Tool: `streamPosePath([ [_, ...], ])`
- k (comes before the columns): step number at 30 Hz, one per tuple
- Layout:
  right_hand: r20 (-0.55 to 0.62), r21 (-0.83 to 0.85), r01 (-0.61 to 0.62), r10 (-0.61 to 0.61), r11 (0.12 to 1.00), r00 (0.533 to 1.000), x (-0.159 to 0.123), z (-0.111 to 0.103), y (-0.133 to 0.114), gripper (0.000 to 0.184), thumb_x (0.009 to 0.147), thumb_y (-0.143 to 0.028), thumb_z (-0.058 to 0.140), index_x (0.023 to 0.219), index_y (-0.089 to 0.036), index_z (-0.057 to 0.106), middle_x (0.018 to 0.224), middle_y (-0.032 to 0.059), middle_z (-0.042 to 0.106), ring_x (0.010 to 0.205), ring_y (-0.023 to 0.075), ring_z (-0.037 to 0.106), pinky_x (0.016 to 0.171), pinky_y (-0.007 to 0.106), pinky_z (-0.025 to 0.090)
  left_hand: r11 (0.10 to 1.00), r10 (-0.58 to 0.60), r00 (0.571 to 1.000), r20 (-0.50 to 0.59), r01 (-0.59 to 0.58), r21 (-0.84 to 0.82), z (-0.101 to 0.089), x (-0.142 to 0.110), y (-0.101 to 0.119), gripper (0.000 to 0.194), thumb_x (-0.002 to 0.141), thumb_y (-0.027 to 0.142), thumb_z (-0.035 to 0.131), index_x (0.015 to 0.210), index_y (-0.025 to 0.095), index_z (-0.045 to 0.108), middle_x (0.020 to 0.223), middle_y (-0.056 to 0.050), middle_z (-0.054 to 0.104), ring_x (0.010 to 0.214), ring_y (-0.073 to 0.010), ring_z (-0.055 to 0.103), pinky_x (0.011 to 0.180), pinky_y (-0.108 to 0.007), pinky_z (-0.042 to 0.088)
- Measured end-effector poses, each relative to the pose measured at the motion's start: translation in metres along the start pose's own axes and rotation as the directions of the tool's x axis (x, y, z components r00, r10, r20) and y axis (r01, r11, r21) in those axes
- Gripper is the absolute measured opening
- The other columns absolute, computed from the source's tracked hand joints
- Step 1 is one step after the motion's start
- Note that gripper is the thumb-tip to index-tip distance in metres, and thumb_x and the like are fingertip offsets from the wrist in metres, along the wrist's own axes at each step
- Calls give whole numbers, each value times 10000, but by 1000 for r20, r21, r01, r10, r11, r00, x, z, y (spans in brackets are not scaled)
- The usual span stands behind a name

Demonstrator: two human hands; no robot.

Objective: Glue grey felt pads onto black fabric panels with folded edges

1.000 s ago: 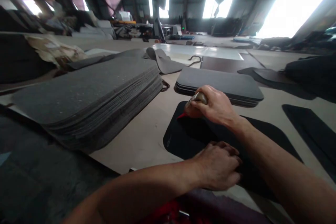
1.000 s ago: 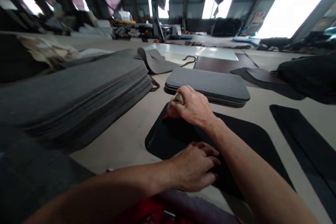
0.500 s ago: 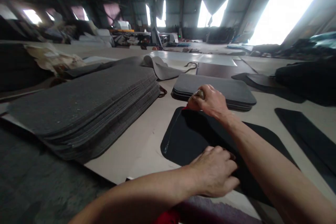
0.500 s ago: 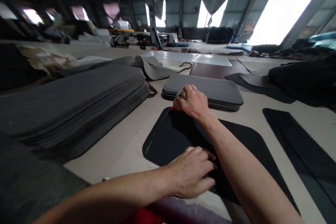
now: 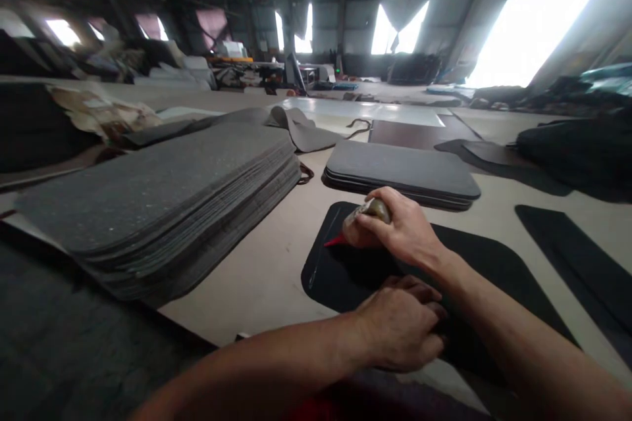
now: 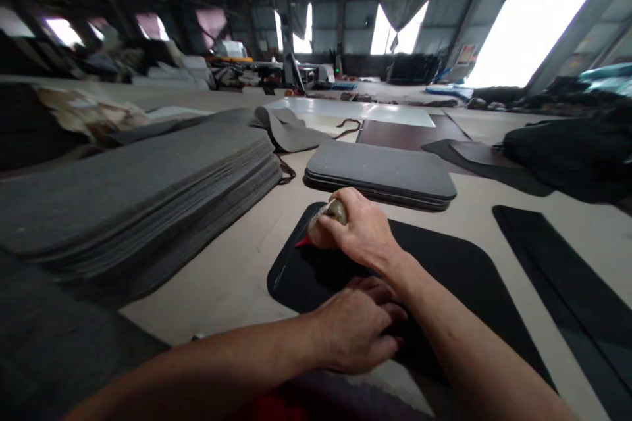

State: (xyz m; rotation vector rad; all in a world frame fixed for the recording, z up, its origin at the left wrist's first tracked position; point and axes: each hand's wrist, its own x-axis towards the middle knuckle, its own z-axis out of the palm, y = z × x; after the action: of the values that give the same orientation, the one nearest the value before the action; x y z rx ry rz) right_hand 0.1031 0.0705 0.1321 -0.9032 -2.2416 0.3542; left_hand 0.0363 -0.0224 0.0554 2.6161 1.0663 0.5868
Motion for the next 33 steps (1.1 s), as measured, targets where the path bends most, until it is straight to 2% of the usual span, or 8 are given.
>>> streamPosePath([
  [3,64,101,8,-15,995,998,-8,2,-9,205,867,-346,670,1016,-216,617,929,27,658,832,225,600,746,348,436,1000,1,1000,22,-1,-23,-2,1,0,330,973,383,513,1182,165,647,1394,-102,563,1331,-305,464,1105,-490,423],
  [6,112,108,-6,-6,994,994,-6,4,-9,219,866,-343,676,1039,-219,625,926,23,660,847,228,603,752,348,437,1000,6,1000,22,-5,-16,-3,0,1,314,966,361,523,1179,166,646,1394,-100,563,1336,-298,462,1110,-474,420],
  [10,26,-36,-2,3,999,1000,8,4,4,242,871,-356,669,1060,-214,618,1023,49,668,884,247,611,755,354,437,1000,-6,1000,4,6,-5,-2,-1,0,325,960,381,544,1178,164,649,1288,-84,629,1245,-287,533,1065,-468,462],
  [16,-28,-275,39,-49,961,998,28,4,18,240,907,-374,622,1078,-207,613,1056,77,657,912,275,618,730,352,421,1000,-14,1000,10,14,4,0,0,1,322,960,384,551,1166,159,654,1306,-92,626,1242,-290,531,965,-472,503],
  [22,-61,-404,-34,10,914,998,45,4,30,246,915,-367,609,1099,-203,612,1077,89,655,901,282,627,694,352,404,1000,0,1000,-21,0,2,1,-1,0,323,965,403,558,1148,158,663,1251,-84,634,1181,-267,552,970,-423,481],
  [27,-76,-438,-105,80,893,994,52,-5,40,252,932,-401,584,1098,-214,613,1087,92,659,905,287,634,672,350,388,1000,-2,1000,-29,1,-19,0,-2,0,314,959,387,573,1170,170,656,1229,-75,638,1177,-255,553,989,-407,470],
  [33,-39,-498,-146,147,855,988,51,-32,48,272,930,-425,560,1082,-210,627,1079,106,672,895,290,628,646,343,360,999,-3,999,-35,1,-50,-1,-2,0,291,949,349,592,1167,168,654,1275,-68,629,1232,-243,536,1025,-408,464],
])
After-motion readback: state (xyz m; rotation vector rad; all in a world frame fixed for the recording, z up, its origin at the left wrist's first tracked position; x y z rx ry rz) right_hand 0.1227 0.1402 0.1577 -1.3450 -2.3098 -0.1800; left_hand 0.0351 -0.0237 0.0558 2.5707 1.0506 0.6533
